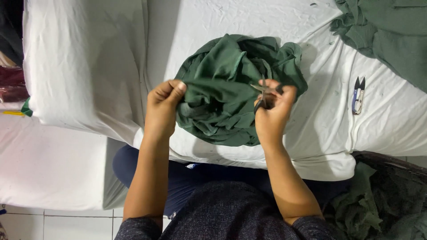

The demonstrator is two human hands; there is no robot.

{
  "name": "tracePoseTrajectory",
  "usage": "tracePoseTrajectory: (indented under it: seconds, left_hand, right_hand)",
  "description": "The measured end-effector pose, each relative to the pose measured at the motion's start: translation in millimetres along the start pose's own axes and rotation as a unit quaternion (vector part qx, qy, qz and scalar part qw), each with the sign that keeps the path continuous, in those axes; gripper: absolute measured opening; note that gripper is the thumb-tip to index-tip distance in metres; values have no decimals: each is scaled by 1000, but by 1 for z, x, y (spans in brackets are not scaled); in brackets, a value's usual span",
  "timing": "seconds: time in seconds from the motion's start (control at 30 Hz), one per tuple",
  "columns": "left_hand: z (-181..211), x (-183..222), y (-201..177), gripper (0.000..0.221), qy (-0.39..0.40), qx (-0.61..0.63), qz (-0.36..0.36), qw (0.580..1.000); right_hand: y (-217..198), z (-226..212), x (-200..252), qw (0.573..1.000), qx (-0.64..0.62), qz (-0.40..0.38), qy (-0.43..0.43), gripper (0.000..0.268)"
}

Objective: Trimming loose threads and excess material from green fabric garments using manual thread snips.

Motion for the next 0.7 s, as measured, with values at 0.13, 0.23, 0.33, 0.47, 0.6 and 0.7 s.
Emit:
tracePoseTrajectory:
  seconds: [0.13, 0.23, 0.33, 0.47, 0.6, 0.7]
  left_hand:
    - [7, -10, 21, 17, -7, 280, -60, 958]
    - [14, -2, 50, 19, -34, 357, -118, 926]
    - [25, 7, 64, 19, -45, 396, -161, 903]
    - [40, 5, 58, 19, 22, 330, -122, 936]
    - [13, -23, 36, 25, 97, 143, -50, 984]
    - [17, -22, 38, 21, 139, 45, -30, 989]
  right_hand:
    - [10, -7, 19, 995, -4, 81, -54, 46]
    - [26, -12, 23, 998, -57, 23, -9, 50]
    - [35, -5, 23, 998, -33, -25, 37, 46]
    - [19, 7, 19, 993, -112, 3, 38, 45]
    - [-7, 8, -4, 965, -253, 60, 22, 43]
    - [-23, -1, -14, 914, -394, 33, 87, 39]
Point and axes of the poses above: each hand's wrist, its own x-axis away from the middle knuckle, its own y-axis out of the palm, z = x × y, the point moved 2 cm from there along -x, towards the middle knuckle, and after that the axes turned 6 degrees about -y, right-handed, at the moved point
